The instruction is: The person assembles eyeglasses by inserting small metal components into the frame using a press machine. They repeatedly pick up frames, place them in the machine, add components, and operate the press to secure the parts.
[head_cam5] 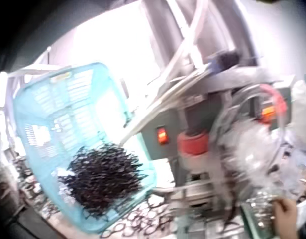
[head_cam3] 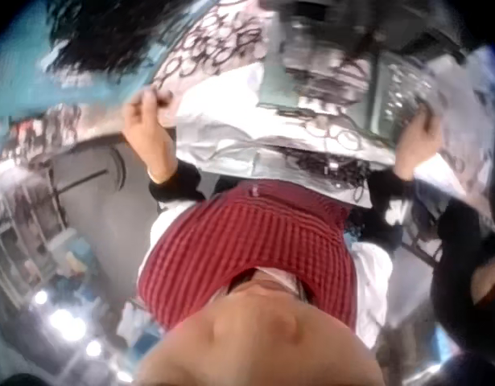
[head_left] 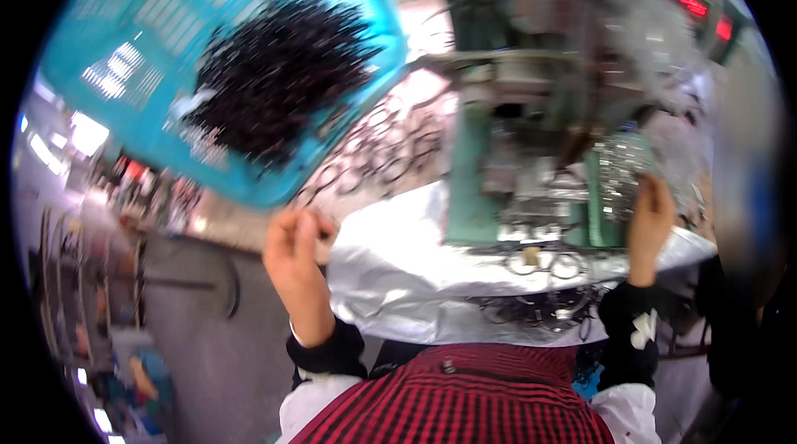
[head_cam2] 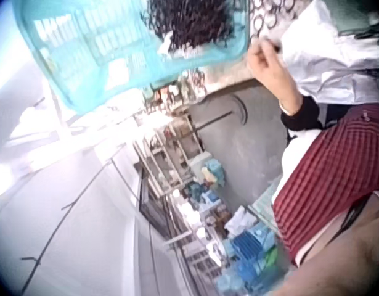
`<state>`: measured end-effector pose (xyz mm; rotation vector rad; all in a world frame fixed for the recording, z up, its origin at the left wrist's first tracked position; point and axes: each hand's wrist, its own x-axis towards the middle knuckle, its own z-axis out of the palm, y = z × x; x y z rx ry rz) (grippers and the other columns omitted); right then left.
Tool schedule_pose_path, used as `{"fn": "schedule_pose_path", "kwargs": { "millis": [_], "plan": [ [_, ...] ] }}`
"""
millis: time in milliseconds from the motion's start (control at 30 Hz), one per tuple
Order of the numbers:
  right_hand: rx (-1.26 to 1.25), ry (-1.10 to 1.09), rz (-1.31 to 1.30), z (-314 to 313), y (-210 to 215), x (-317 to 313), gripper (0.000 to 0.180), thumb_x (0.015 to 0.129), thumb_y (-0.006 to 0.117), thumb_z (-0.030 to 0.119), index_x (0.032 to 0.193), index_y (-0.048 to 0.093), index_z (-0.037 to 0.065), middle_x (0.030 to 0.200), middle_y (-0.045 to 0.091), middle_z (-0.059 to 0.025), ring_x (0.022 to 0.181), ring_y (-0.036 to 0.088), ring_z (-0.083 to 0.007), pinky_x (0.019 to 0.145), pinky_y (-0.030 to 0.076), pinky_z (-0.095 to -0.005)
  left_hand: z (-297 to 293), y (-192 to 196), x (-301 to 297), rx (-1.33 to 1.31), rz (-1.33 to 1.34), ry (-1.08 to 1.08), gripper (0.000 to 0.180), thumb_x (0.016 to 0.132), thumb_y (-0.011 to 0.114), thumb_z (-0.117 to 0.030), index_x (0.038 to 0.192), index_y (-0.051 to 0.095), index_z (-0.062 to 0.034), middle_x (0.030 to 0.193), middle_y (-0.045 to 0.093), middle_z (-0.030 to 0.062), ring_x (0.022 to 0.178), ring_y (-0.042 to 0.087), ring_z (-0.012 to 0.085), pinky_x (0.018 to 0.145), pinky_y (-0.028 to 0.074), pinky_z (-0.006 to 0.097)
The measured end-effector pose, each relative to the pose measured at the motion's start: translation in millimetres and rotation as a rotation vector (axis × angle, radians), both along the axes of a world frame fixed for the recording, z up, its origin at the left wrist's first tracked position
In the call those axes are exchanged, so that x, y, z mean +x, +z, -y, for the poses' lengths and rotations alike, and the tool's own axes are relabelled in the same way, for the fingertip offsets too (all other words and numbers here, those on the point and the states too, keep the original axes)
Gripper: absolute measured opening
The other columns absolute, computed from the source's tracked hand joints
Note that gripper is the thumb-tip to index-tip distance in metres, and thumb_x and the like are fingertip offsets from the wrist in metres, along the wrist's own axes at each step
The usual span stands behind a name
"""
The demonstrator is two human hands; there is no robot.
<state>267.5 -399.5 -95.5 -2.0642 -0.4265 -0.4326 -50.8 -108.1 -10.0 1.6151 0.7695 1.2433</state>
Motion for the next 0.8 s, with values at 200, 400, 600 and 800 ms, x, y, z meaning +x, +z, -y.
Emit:
{"fn": "schedule_pose_path", "kwargs": {
  "millis": [200,400,600,800],
  "plan": [
    [0.216,0.161,-0.052,-19,6,1,0.016,0.094,0.065,0.006,0.107,0.068,-0.001,0.098,0.07,-0.0057,0.091,0.063,-0.0122,0.085,0.048,-0.0258,-105,-12,-33,0.758,-0.644,0.36,0.006,0.078,0.077,-0.008,0.083,0.074,-0.0059,0.08,0.064,0.005,0.079,0.056,0.0218,0.073,0.044,0.034],
    [0.177,0.201,-0.128,-29,6,-3,0.017,0.089,0.067,0.004,0.106,0.069,-0.001,0.095,0.071,-0.0068,0.089,0.065,-0.0133,0.084,0.049,-0.0263,-149,-94,-5,0.927,-1.117,0.292,0.006,0.071,0.076,-0.012,0.076,0.073,-0.0097,0.087,0.057,0.0076,0.091,0.056,0.0301,0.075,0.044,0.043],
    [0.203,0.001,-0.011,30,-4,-30,0.011,0.087,0.067,-0.004,0.097,0.068,-0.004,0.094,0.069,-0.0059,0.092,0.063,-0.0145,0.088,0.047,-0.0269,-120,-77,-11,0.705,-0.719,0.234,0.008,0.081,0.07,-0.006,0.087,0.066,-0.0038,0.082,0.053,0.0097,0.074,0.056,0.0272,0.065,0.044,0.036],
    [0.219,0.302,-0.033,-12,70,-58,0.015,0.08,0.065,-0.004,0.094,0.069,-0.002,0.09,0.069,-0.0092,0.087,0.064,-0.0185,0.082,0.048,-0.0292,-72,-32,33,0.272,-0.204,-0.158,0.008,0.089,0.061,0.003,0.096,0.059,-0.0007,0.087,0.056,0.002,0.076,0.054,0.0098,0.068,0.044,0.024]
  ]
}}
